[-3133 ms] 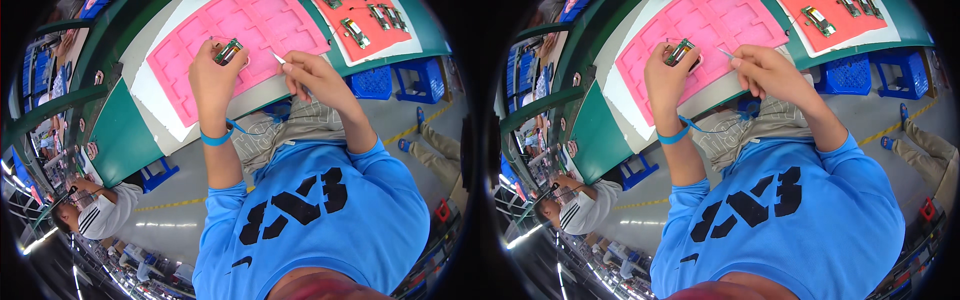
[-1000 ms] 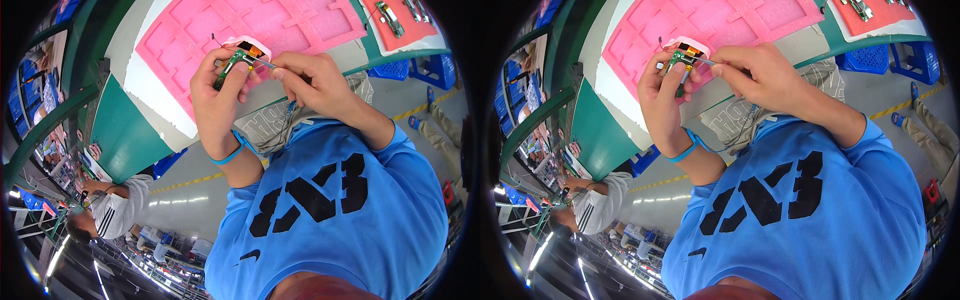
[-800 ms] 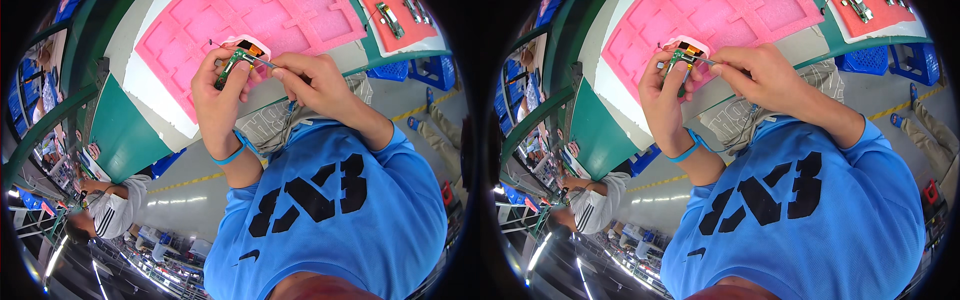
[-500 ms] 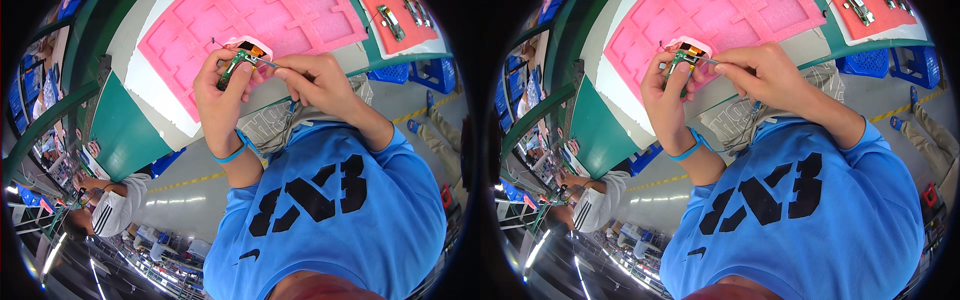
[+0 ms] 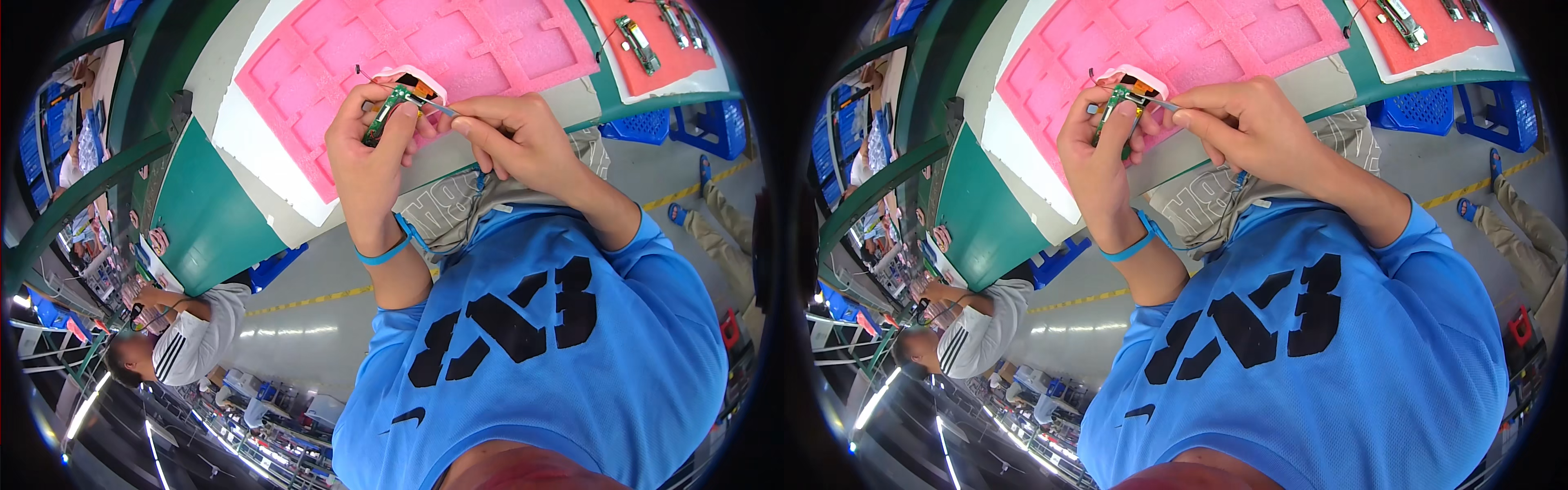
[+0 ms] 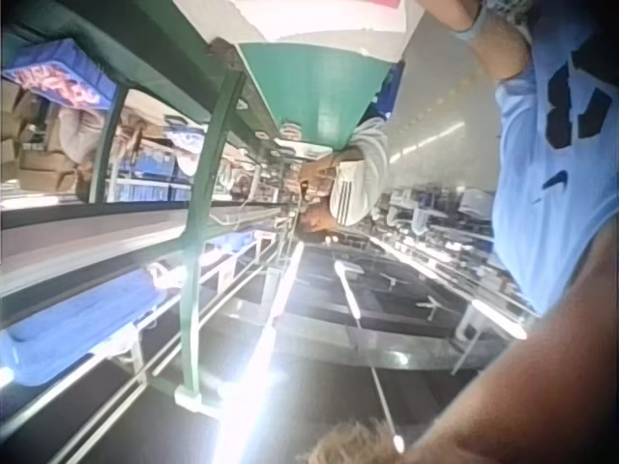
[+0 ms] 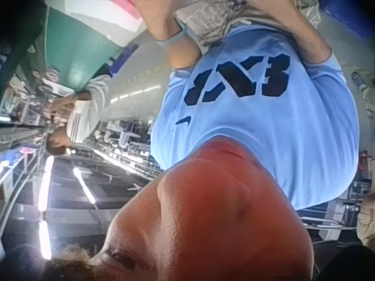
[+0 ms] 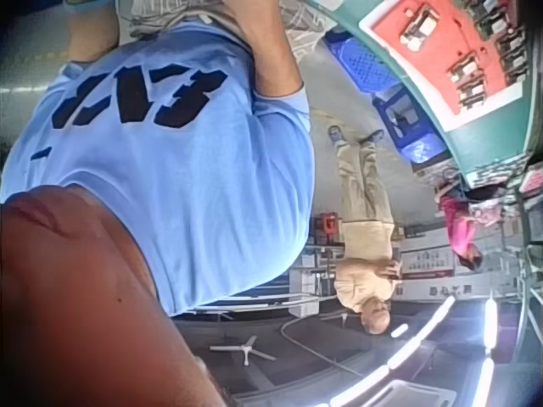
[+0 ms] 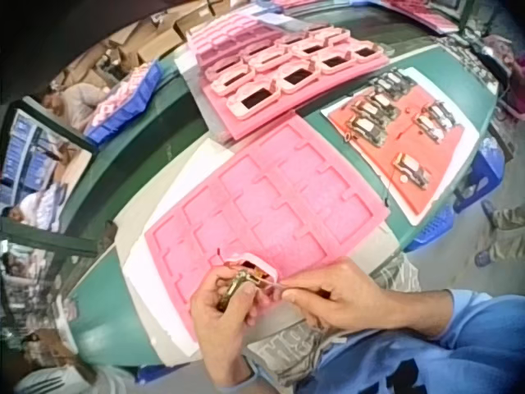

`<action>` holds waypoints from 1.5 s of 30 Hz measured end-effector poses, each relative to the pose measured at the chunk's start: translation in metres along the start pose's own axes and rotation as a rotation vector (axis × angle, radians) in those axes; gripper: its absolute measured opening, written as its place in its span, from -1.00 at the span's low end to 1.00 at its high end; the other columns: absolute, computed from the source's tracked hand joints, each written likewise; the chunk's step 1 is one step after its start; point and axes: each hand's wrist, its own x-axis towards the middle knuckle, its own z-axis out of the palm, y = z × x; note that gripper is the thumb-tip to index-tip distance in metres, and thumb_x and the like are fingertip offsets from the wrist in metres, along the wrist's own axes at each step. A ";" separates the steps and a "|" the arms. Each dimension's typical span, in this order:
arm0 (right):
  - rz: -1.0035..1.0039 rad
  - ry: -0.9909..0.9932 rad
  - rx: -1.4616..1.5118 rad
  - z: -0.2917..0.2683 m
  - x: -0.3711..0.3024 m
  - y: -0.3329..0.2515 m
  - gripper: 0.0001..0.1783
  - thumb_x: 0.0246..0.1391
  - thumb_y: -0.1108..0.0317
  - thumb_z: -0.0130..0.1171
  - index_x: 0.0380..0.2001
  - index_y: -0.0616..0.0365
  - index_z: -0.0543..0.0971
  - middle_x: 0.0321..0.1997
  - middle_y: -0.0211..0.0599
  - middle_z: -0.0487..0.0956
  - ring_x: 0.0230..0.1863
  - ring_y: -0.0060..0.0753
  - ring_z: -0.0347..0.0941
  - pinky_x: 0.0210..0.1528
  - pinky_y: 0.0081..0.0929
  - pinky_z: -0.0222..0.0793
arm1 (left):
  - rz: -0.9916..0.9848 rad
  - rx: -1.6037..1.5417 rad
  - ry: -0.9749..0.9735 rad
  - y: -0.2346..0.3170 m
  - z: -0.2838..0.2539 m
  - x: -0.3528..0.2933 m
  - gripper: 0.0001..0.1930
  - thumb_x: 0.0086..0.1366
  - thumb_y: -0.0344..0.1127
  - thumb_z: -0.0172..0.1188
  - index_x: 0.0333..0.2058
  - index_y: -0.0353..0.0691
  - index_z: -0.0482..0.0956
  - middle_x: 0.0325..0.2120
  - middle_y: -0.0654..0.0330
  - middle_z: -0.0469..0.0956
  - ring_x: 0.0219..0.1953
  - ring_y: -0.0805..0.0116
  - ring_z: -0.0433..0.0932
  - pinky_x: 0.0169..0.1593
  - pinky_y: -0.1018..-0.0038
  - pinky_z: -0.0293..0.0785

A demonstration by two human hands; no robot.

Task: Assembling small electronic components onto circuit boards at a manual assembly station.

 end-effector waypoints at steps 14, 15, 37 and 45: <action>0.001 -0.007 0.033 -0.001 -0.001 0.001 -0.75 0.43 0.46 0.16 0.01 0.29 0.76 -0.68 -0.48 0.53 -0.72 -0.73 0.26 -0.65 -0.73 0.05 | 0.061 -0.018 0.084 -0.002 0.013 0.002 -0.89 0.32 -0.57 0.31 -0.22 -0.30 0.58 -0.56 0.16 0.68 -0.61 0.56 0.51 -0.56 0.72 0.32; 0.000 -0.008 0.036 -0.001 -0.001 0.001 -0.74 0.44 0.46 0.15 0.02 0.29 0.76 -0.68 -0.49 0.53 -0.73 -0.74 0.24 -0.66 -0.74 0.05 | 0.065 -0.006 0.096 -0.001 0.014 0.002 -0.89 0.32 -0.57 0.31 -0.23 -0.29 0.58 -0.57 0.16 0.67 -0.61 0.56 0.51 -0.56 0.71 0.31; 0.035 0.033 0.168 -0.004 0.000 -0.001 -0.80 0.41 0.49 0.18 -0.11 0.31 0.76 -0.66 -0.46 0.53 -0.67 -0.70 0.31 -0.62 -0.68 0.10 | -0.005 -0.164 0.111 -0.001 0.017 0.006 -0.88 0.43 -0.45 0.20 -0.12 -0.32 0.61 -0.45 0.10 0.68 -0.60 0.51 0.52 -0.61 0.67 0.26; -0.032 0.073 0.060 0.002 0.000 0.006 -0.82 0.39 0.50 0.19 -0.16 0.30 0.76 -0.66 -0.46 0.53 -0.67 -0.68 0.29 -0.62 -0.64 0.10 | 0.043 -0.145 0.048 -0.009 0.012 0.005 -0.85 0.44 -0.45 0.18 -0.07 -0.33 0.60 -0.49 0.13 0.67 -0.60 0.52 0.51 -0.60 0.66 0.27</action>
